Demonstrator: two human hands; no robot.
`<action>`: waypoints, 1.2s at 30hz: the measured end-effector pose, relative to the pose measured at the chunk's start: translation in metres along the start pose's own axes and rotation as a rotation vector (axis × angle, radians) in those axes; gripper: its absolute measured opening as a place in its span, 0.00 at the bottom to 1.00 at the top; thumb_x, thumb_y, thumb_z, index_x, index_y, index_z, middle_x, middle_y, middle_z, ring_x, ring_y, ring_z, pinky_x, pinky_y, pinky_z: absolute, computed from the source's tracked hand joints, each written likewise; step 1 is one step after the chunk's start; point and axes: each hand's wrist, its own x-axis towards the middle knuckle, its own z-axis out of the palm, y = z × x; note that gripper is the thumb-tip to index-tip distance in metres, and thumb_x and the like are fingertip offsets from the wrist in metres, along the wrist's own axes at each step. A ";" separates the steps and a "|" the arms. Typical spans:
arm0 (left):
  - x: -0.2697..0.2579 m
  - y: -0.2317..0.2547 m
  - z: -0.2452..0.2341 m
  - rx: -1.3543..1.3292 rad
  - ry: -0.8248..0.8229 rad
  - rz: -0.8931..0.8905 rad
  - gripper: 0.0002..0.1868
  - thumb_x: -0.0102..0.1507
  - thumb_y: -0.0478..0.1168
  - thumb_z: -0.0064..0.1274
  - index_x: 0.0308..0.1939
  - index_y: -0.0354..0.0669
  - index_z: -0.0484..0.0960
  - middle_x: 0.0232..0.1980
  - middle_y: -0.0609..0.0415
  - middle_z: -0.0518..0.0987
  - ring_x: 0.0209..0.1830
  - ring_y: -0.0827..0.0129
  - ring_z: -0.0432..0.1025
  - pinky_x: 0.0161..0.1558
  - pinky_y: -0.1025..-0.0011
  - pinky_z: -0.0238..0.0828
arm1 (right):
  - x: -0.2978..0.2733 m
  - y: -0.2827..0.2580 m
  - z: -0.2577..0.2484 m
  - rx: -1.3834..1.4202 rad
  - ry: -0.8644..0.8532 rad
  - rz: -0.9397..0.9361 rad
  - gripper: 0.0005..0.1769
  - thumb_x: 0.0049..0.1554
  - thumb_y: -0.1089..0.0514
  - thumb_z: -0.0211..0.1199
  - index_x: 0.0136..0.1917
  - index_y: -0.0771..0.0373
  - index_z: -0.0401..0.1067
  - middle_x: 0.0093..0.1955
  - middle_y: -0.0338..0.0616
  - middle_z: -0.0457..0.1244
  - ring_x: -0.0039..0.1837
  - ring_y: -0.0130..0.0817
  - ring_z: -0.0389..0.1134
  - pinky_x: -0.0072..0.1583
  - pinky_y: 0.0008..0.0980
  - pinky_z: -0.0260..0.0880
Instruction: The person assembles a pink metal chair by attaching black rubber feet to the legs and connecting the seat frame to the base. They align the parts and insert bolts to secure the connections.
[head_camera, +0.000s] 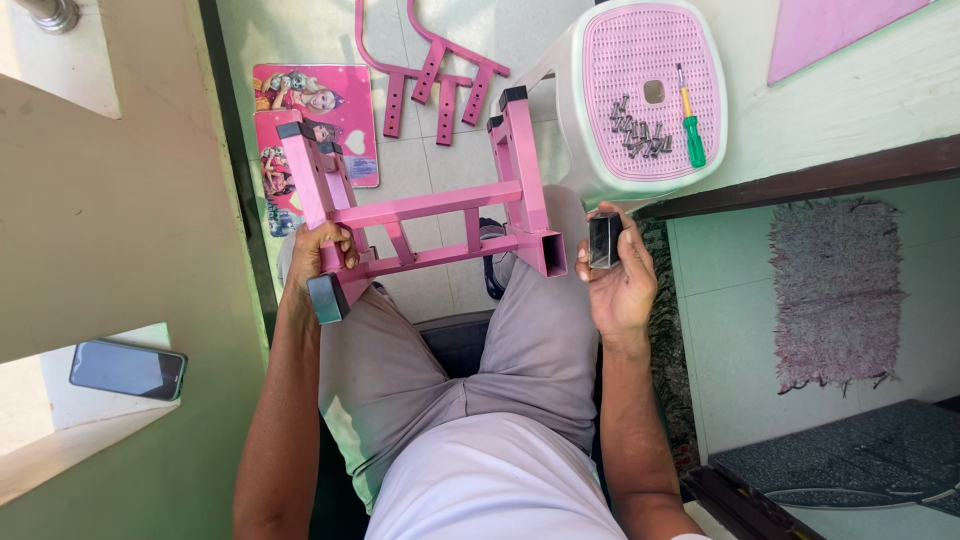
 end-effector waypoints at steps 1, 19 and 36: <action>-0.003 0.001 0.002 0.002 0.005 -0.003 0.06 0.53 0.36 0.51 0.30 0.36 0.74 0.24 0.51 0.70 0.17 0.63 0.67 0.23 0.65 0.67 | -0.002 0.002 0.001 -0.126 0.012 -0.038 0.23 0.70 0.52 0.49 0.73 0.66 0.61 0.60 0.47 0.62 0.48 0.31 0.65 0.44 0.27 0.66; -0.021 0.018 0.025 0.041 0.035 0.005 0.07 0.55 0.37 0.55 0.29 0.38 0.74 0.23 0.54 0.71 0.17 0.67 0.67 0.23 0.69 0.64 | -0.026 0.024 0.059 -1.576 0.023 -0.590 0.24 0.69 0.59 0.57 0.70 0.75 0.55 0.62 0.62 0.54 0.62 0.52 0.63 0.61 0.50 0.69; -0.027 0.025 0.035 0.052 0.047 0.002 0.07 0.54 0.37 0.55 0.29 0.39 0.73 0.23 0.55 0.70 0.16 0.68 0.67 0.24 0.69 0.65 | -0.029 0.000 0.069 -1.638 -0.135 -0.308 0.37 0.58 0.65 0.67 0.73 0.74 0.51 0.67 0.66 0.51 0.68 0.63 0.61 0.67 0.55 0.66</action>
